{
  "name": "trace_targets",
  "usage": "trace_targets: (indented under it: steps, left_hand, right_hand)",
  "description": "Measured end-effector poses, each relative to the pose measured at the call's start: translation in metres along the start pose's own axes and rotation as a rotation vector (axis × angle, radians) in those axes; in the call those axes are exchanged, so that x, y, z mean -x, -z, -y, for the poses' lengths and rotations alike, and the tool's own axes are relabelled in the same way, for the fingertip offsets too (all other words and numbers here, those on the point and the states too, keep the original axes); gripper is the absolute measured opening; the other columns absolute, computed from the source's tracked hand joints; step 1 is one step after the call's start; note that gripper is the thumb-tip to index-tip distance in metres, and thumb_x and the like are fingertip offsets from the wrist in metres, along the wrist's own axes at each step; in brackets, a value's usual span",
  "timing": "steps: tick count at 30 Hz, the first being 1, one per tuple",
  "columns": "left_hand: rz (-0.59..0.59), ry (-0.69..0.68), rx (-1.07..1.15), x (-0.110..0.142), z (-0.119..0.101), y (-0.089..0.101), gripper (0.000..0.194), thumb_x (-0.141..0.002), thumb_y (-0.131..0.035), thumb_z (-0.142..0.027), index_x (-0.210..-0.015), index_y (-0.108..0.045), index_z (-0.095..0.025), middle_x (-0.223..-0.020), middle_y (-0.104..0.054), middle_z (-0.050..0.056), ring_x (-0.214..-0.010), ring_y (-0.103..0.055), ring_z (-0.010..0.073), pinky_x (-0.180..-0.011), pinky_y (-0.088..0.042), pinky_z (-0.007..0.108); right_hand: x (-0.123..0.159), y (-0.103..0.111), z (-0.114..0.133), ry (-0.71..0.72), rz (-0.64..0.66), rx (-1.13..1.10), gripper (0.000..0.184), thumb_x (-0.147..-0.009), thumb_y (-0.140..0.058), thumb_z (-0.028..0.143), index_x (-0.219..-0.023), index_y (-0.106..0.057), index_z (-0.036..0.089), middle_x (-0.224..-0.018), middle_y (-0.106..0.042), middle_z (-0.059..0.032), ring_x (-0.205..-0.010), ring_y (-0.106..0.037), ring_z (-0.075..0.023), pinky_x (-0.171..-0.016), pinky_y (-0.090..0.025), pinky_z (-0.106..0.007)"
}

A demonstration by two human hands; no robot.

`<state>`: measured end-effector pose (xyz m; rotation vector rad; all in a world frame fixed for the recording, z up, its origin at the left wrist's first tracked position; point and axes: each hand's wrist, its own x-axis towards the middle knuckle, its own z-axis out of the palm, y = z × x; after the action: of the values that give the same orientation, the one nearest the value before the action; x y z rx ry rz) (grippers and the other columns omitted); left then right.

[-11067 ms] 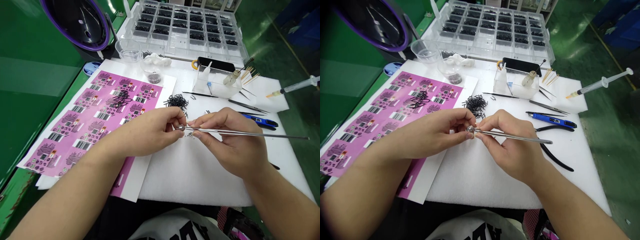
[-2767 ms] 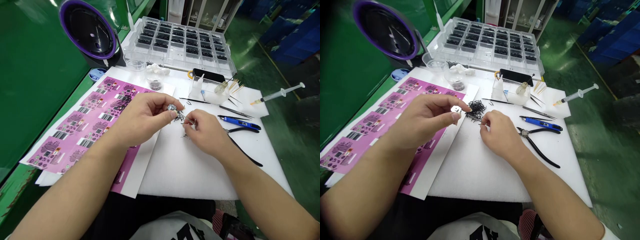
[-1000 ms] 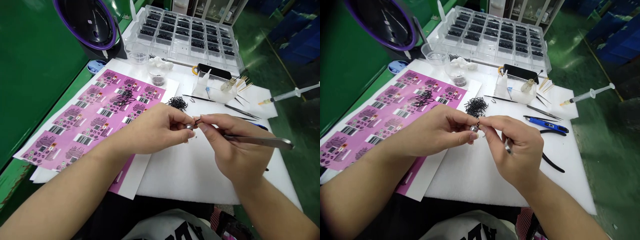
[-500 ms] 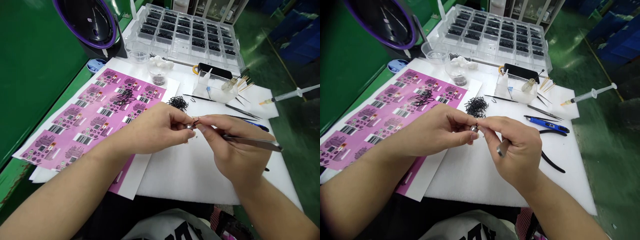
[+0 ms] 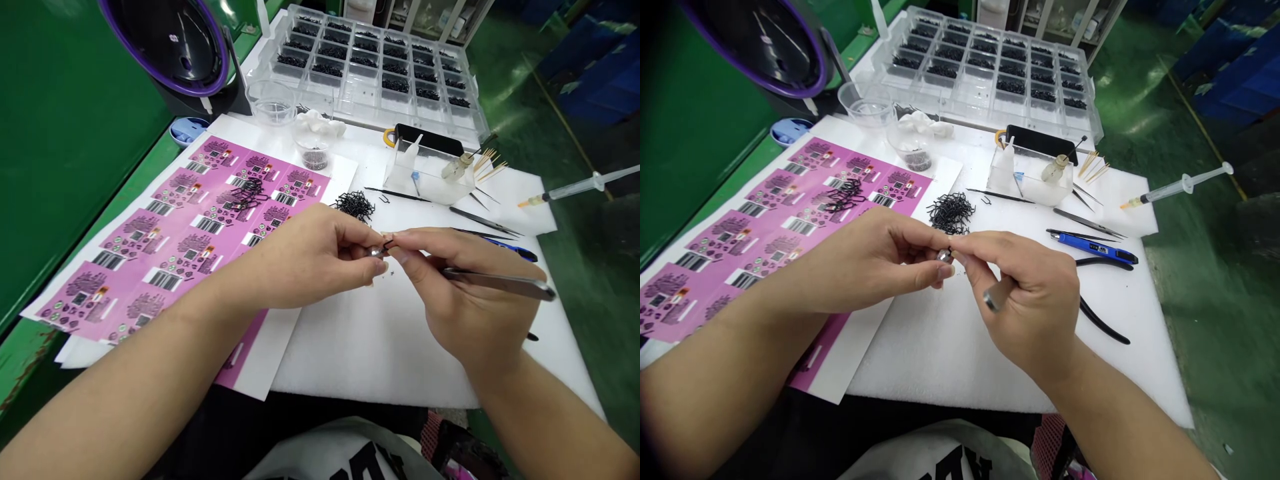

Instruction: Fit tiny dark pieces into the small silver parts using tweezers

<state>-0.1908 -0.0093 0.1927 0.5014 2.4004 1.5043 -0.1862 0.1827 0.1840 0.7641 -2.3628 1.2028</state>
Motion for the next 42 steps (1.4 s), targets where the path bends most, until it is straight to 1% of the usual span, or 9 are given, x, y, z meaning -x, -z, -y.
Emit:
trace_targets:
  steps: [12, 16, 21, 27, 32, 35, 37, 40, 42]
  left_hand:
    - [0.004, 0.038, -0.028, -0.002, -0.003, 0.000, 0.012, -0.084, -0.063, -0.025, -0.081, -0.075, -0.023, -0.061, -0.067, -0.006, -0.053, -0.054, 0.0071, -0.046, -0.038, 0.017]
    - [0.007, 0.125, 0.021, -0.002, -0.004, 0.002, 0.012, -0.081, -0.066, -0.026, -0.080, -0.078, -0.026, -0.060, -0.068, -0.008, -0.052, -0.053, 0.0049, -0.046, -0.038, 0.013]
    - [0.040, 0.208, 0.103, -0.005, -0.004, 0.005, 0.012, -0.079, -0.066, -0.024, -0.077, -0.078, -0.024, -0.061, -0.070, -0.006, -0.051, -0.055, 0.0049, -0.046, -0.042, 0.010]
    - [0.027, 0.178, 0.098, -0.007, 0.000, 0.003, 0.017, -0.079, -0.064, -0.020, -0.086, -0.079, -0.023, -0.064, -0.072, -0.003, -0.051, -0.058, 0.0082, -0.044, -0.047, 0.013]
    - [0.011, 0.126, -0.004, -0.006, 0.002, 0.002, 0.017, -0.082, -0.064, -0.025, -0.090, -0.078, -0.024, -0.064, -0.072, -0.003, -0.052, -0.060, 0.0101, -0.045, -0.046, 0.017]
    - [-0.093, 0.071, -0.314, -0.006, 0.007, -0.002, 0.021, -0.082, -0.063, -0.028, -0.095, -0.078, -0.022, -0.059, -0.068, -0.003, -0.050, -0.058, 0.0122, -0.046, -0.041, 0.023]
    - [-0.149, 0.014, -0.535, -0.007, 0.014, -0.005, 0.023, -0.082, -0.061, -0.026, -0.098, -0.077, -0.022, -0.063, -0.068, -0.001, -0.055, -0.059, 0.0153, -0.051, -0.041, 0.027]
    - [-0.128, -0.046, -0.724, -0.007, 0.024, -0.005, 0.026, -0.084, -0.057, -0.024, -0.101, -0.076, -0.023, -0.082, -0.070, 0.003, -0.073, -0.063, 0.0204, -0.062, -0.044, 0.031]
    - [-0.103, -0.056, -0.756, -0.006, 0.026, -0.004, 0.030, -0.083, -0.057, -0.021, -0.108, -0.073, -0.023, -0.091, -0.067, 0.005, -0.079, -0.062, 0.0212, -0.064, -0.045, 0.032]
  right_hand:
    - [-0.001, -0.003, -0.001, 0.002, -0.007, -0.081, 0.021, -0.082, -0.069, 0.005, -0.093, -0.074, 0.022, -0.091, -0.077, 0.0047, -0.083, -0.069, -0.0098, -0.073, -0.054, -0.022]
    - [0.000, -0.007, -0.004, -0.030, -0.012, -0.190, 0.025, -0.081, -0.067, 0.003, -0.093, -0.074, 0.023, -0.090, -0.077, 0.0023, -0.082, -0.071, -0.0148, -0.070, -0.056, -0.028]
    - [0.000, -0.013, -0.007, -0.064, -0.021, -0.211, 0.023, -0.081, -0.067, 0.005, -0.091, -0.075, 0.024, -0.088, -0.077, 0.0027, -0.077, -0.070, -0.0145, -0.063, -0.054, -0.027]
    - [0.000, -0.015, -0.007, -0.119, 0.001, -0.189, 0.019, -0.081, -0.067, 0.007, -0.088, -0.075, 0.023, -0.083, -0.076, 0.0027, -0.072, -0.068, -0.0138, -0.061, -0.054, -0.026]
    - [0.001, -0.016, -0.010, -0.131, -0.032, -0.130, 0.015, -0.082, -0.066, 0.013, -0.088, -0.075, 0.024, -0.085, -0.076, 0.0004, -0.072, -0.069, -0.0160, -0.059, -0.055, -0.028]
    - [-0.005, -0.012, -0.016, -0.244, -0.142, -0.236, 0.011, -0.082, -0.068, 0.018, -0.090, -0.073, 0.023, -0.086, -0.075, -0.0019, -0.077, -0.071, -0.0181, -0.063, -0.056, -0.030]
    - [-0.012, -0.006, -0.020, -0.398, -0.180, -0.419, 0.011, -0.082, -0.069, 0.020, -0.092, -0.070, 0.024, -0.085, -0.073, -0.0018, -0.083, -0.071, -0.0189, -0.055, -0.052, -0.026]
    - [-0.020, 0.002, -0.026, -0.678, -0.083, -0.737, 0.013, -0.079, -0.071, 0.020, -0.091, -0.069, 0.024, -0.082, -0.069, 0.0003, -0.077, -0.069, -0.0134, -0.037, -0.032, -0.015]
    - [-0.024, 0.004, -0.028, -0.826, 0.025, -0.933, 0.013, -0.077, -0.073, 0.018, -0.089, -0.070, 0.023, -0.081, -0.067, 0.0014, -0.065, -0.062, -0.0069, -0.034, -0.024, -0.012]
